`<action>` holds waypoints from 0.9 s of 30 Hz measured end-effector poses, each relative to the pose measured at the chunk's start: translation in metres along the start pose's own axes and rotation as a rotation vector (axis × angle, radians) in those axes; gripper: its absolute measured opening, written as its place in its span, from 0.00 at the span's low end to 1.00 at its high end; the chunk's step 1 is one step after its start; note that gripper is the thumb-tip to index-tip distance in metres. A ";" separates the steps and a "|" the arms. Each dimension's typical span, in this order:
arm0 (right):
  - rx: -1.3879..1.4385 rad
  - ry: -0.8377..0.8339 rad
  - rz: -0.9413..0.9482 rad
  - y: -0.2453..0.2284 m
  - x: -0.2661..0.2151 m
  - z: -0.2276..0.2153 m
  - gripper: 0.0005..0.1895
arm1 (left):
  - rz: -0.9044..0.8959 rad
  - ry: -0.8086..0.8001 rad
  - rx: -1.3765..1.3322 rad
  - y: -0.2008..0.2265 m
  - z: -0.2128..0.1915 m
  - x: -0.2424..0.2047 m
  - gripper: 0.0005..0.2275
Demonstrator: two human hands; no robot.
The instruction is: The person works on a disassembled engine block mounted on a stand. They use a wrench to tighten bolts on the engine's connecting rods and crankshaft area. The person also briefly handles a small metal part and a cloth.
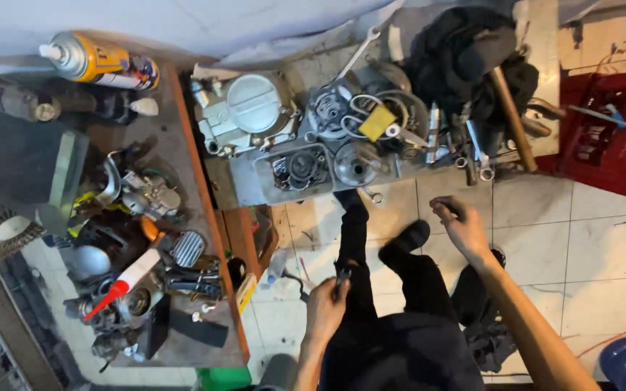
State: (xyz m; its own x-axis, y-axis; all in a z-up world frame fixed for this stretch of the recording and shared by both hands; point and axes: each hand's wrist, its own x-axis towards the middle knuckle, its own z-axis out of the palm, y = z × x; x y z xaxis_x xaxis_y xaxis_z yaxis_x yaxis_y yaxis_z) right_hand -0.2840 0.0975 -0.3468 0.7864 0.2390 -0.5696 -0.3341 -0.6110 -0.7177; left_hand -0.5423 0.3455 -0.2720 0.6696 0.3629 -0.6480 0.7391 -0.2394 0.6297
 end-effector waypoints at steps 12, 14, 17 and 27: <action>-0.035 -0.291 -0.030 -0.117 0.038 0.120 0.32 | -0.054 0.041 0.066 0.002 -0.067 0.042 0.14; -0.042 -0.282 -0.099 -0.138 0.042 0.124 0.34 | -0.169 -0.084 0.030 0.001 -0.078 0.045 0.11; -0.091 -0.246 -0.178 -0.139 0.055 0.128 0.34 | -0.246 -0.141 0.023 -0.013 -0.078 0.050 0.11; -0.761 0.090 -0.700 -0.225 0.238 0.108 0.11 | -0.208 -0.094 -0.007 -0.009 -0.106 0.053 0.12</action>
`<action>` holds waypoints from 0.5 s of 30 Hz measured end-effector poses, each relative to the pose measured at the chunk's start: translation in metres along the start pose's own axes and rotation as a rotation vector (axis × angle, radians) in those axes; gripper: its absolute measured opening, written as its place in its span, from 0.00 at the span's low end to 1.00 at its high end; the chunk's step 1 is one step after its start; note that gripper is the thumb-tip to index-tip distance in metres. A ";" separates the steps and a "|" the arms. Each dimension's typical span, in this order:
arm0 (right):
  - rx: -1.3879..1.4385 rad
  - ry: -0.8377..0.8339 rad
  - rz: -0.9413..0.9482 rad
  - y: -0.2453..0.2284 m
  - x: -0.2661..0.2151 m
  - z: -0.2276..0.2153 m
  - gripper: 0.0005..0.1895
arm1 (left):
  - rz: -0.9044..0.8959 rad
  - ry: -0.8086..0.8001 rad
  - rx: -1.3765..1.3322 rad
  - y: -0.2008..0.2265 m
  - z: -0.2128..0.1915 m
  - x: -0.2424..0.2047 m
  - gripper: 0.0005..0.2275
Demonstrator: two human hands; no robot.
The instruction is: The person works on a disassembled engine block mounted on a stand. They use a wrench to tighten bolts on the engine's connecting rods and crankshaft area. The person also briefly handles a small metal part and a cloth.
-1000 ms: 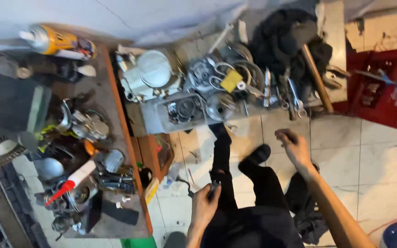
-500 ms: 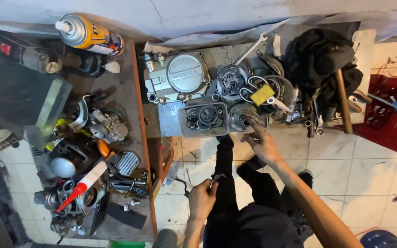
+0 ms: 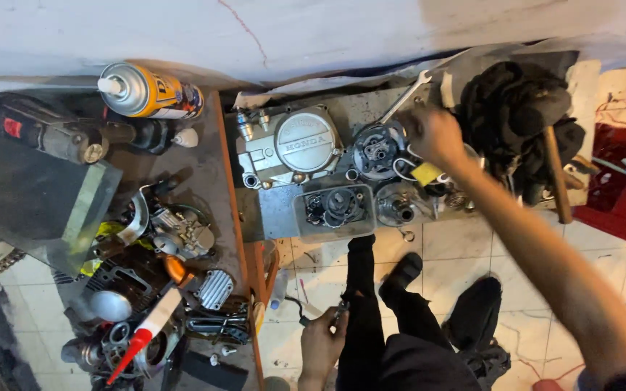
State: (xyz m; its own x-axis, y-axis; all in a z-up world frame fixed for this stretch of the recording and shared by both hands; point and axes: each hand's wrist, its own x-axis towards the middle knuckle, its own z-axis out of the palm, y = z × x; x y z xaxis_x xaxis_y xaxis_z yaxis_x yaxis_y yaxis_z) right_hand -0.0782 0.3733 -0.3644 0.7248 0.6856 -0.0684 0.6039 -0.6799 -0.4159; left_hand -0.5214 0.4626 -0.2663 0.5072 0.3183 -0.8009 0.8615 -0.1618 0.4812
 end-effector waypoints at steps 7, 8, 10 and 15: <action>-0.414 -0.361 -0.221 0.074 0.094 0.062 0.29 | -0.107 -0.063 -0.007 -0.129 0.050 0.005 0.12; -0.432 -0.423 -0.199 0.076 0.098 0.062 0.31 | 0.028 0.027 -0.064 -0.145 0.057 0.008 0.12; -0.446 -0.491 -0.162 0.065 0.102 0.050 0.33 | 0.163 0.103 -0.113 -0.165 0.062 0.008 0.12; -0.738 -0.637 -0.233 0.070 0.106 0.051 0.27 | -0.047 -0.122 0.007 -0.164 0.057 0.035 0.12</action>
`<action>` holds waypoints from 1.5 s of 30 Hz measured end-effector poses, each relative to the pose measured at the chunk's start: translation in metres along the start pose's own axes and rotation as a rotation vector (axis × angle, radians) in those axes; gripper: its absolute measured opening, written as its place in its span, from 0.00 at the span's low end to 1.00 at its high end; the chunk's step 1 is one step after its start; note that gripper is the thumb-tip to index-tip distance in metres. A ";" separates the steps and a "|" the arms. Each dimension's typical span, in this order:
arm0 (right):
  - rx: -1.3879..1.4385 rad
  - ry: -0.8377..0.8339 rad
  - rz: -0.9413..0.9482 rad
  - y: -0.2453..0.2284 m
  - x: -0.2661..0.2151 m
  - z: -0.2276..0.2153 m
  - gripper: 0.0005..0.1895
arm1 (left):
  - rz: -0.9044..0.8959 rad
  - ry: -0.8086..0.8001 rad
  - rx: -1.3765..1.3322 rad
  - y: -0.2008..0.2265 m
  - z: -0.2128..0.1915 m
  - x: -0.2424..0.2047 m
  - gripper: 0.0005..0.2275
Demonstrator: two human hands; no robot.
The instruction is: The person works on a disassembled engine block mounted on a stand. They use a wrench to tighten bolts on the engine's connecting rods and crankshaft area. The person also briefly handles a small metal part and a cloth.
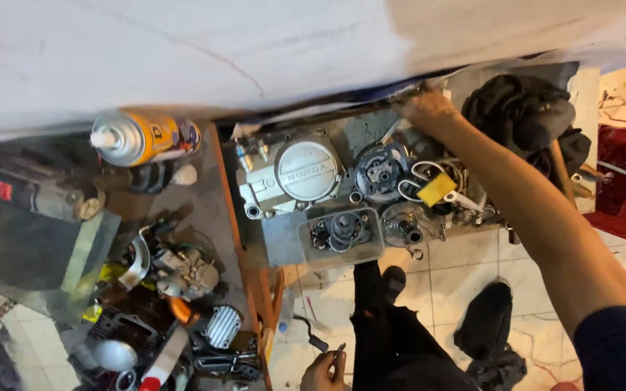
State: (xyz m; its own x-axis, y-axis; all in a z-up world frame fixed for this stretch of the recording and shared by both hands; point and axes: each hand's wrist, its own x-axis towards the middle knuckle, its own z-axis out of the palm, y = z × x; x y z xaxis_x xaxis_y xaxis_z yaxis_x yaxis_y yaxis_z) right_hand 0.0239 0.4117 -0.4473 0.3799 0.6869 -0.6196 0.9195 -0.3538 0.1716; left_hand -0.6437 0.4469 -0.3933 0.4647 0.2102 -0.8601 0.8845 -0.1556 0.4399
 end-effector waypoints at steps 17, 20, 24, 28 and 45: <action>0.357 0.314 0.169 0.006 -0.108 -0.050 0.16 | 0.115 0.033 0.072 0.154 -0.032 -0.035 0.15; 0.832 0.551 0.293 -0.003 -0.160 -0.012 0.14 | 0.170 0.021 0.220 0.187 -0.031 -0.031 0.14; 2.068 0.873 0.440 -0.025 -0.292 -0.066 0.08 | 0.078 -0.129 0.265 0.243 -0.024 -0.032 0.13; 2.104 1.202 0.657 -0.013 -0.357 -0.002 0.08 | 0.590 0.064 0.387 0.323 -0.004 -0.027 0.11; 2.049 1.225 1.025 0.161 -0.680 0.099 0.23 | 1.191 0.111 -0.092 0.718 0.342 -0.116 0.08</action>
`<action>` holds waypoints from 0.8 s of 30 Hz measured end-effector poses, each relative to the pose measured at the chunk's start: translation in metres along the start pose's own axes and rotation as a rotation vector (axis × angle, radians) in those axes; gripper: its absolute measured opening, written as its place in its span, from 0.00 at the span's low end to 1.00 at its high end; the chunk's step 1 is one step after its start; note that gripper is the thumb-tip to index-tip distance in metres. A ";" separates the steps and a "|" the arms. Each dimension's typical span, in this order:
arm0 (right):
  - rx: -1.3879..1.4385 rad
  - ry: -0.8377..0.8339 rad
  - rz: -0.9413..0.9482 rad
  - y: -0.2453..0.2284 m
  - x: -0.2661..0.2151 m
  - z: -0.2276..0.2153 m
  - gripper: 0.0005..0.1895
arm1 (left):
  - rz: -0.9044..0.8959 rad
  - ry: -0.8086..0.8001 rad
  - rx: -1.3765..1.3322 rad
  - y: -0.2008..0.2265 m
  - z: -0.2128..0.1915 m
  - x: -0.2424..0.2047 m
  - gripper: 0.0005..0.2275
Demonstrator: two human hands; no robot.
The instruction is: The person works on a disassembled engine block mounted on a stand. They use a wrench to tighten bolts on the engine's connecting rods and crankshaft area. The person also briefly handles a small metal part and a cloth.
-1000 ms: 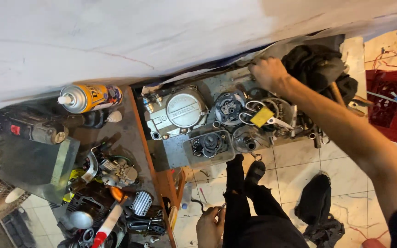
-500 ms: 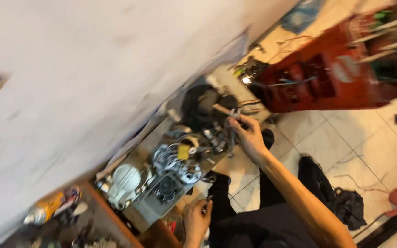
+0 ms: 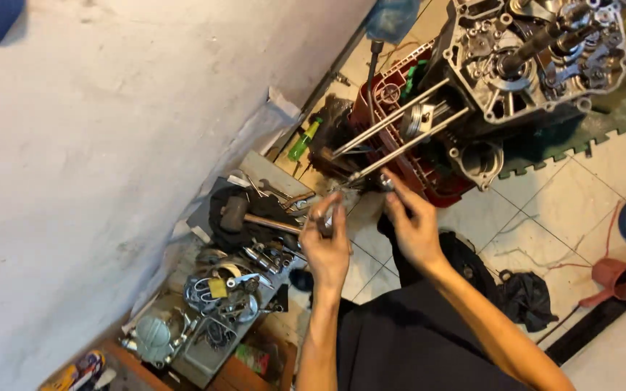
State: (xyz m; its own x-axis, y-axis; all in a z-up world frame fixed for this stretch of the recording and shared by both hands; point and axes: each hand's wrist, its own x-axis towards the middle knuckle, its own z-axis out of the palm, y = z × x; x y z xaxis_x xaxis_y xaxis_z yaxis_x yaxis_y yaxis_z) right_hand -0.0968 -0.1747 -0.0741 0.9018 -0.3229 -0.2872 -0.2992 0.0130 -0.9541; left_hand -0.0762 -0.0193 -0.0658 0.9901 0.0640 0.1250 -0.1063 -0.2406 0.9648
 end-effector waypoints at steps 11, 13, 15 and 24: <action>0.009 -0.076 -0.304 0.041 0.013 0.030 0.18 | -0.434 -0.073 -0.101 0.029 0.017 0.030 0.08; 0.018 -0.088 -0.257 0.034 0.013 0.032 0.18 | -0.390 -0.015 -0.118 0.037 0.012 0.035 0.08; -0.063 -0.085 -0.270 0.002 0.010 0.030 0.20 | -0.360 -0.093 -0.150 0.045 0.008 0.045 0.07; 0.170 -0.218 0.535 -0.057 0.005 -0.003 0.24 | -0.457 -0.226 -0.202 0.045 -0.002 0.055 0.06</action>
State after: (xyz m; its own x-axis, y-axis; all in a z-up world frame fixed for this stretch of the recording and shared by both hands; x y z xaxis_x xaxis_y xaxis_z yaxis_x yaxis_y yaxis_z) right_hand -0.0761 -0.1795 -0.0207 0.6886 -0.0284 -0.7246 -0.6910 0.2773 -0.6676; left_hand -0.0266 -0.0242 -0.0154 0.9321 -0.0970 -0.3489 0.3461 -0.0451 0.9371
